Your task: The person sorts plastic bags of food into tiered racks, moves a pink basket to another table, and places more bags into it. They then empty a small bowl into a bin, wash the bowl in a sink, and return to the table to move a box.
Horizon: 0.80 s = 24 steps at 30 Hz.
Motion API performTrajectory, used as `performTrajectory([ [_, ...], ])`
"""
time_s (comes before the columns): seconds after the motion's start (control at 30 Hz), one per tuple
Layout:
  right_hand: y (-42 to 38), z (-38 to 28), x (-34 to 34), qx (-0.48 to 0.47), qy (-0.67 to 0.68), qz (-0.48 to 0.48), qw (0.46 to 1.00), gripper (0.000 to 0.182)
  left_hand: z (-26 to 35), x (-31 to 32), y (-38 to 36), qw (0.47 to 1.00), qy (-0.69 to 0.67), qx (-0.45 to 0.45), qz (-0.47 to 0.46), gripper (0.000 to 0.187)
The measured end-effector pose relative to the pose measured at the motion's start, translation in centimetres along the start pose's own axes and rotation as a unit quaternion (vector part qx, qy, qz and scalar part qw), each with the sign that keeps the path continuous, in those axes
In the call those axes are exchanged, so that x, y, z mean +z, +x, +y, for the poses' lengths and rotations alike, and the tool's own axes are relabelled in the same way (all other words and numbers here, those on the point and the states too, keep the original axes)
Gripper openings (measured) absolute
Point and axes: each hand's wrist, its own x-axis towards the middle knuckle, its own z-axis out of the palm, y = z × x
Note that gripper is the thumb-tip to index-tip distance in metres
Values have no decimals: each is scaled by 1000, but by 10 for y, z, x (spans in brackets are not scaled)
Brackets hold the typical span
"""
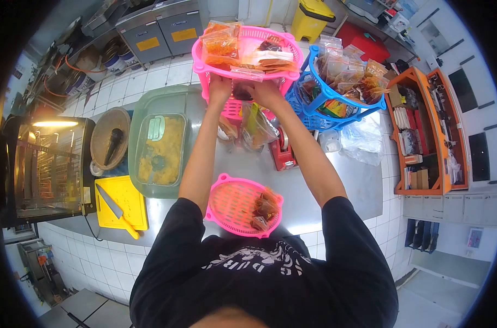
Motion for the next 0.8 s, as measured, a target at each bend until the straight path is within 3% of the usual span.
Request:
performTrajectory([
  [0.1, 3, 10, -2, 99, 25, -68, 992, 29, 2, -3, 3, 995, 58, 67, -37, 36],
  [0.17, 4, 20, 10, 65, -113, -12, 991, 29, -2, -2, 5, 982, 127, 138, -20, 30],
  [0.2, 1, 21, 18, 66, -112, -10, 991, 29, 1, -3, 3, 982, 128, 140, -21, 30],
  [0.27, -6, 16, 29, 21, -59, 148, 987, 25, 5, -3, -4, 972, 202, 118, -16, 25],
  [0.3, -7, 13, 28, 19, -59, 152, 986, 25, 6, -5, -5, 972, 202, 122, -14, 25],
  [0.37, -11, 8, 23, 30, 66, 154, 985, 28, 8, -6, -5, 933, 265, 241, -19, 22],
  [0.43, -14, 7, 17, 18, 88, 160, 983, 31, 7, -7, -2, 933, 256, 250, -29, 21],
  [0.5, -19, 11, 18, 51, 69, 113, 990, 34, 13, -13, -3, 895, 371, 204, -138, 20],
  [0.53, -22, 13, 18, 63, 62, 98, 991, 35, 8, -13, 0, 871, 414, 218, -147, 25],
  [0.63, -48, -20, 9, 131, 138, 158, 969, 42, 12, -3, 2, 879, 387, 268, -71, 30],
  [0.8, -115, -52, 13, 183, 132, 323, 919, 30, -4, 11, 27, 916, 276, 291, -23, 44],
])
